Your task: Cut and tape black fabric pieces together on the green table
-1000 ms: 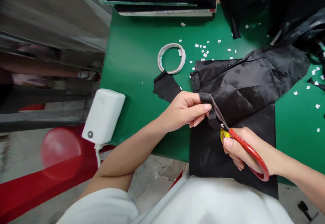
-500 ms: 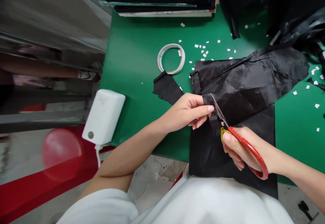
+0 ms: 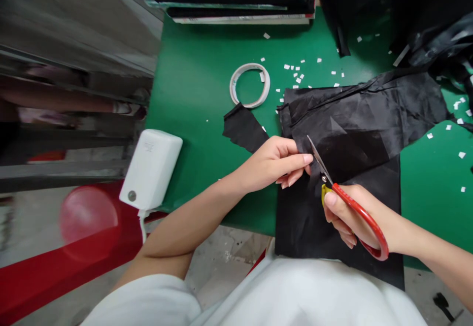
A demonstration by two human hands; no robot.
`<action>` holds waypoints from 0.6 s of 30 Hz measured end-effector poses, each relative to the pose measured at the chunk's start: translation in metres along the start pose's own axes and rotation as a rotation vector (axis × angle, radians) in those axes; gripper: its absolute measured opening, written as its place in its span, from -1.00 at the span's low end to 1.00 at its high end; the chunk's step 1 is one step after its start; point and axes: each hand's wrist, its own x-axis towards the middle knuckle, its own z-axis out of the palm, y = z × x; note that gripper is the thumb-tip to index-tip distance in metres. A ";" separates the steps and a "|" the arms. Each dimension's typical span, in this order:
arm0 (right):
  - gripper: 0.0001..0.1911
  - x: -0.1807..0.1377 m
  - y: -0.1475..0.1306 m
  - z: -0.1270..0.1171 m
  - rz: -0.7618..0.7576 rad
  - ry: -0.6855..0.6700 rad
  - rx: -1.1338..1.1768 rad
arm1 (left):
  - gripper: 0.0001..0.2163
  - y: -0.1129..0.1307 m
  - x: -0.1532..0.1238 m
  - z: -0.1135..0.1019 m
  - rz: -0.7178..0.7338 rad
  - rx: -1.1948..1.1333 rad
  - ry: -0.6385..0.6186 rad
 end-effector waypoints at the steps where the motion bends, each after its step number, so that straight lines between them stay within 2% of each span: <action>1: -0.48 0.000 0.001 -0.001 0.004 -0.010 0.002 | -0.72 0.000 0.000 0.000 -0.001 0.006 0.001; 18: -0.49 -0.001 0.015 -0.005 0.004 -0.011 0.049 | -0.77 -0.002 0.001 -0.001 0.042 -0.010 -0.026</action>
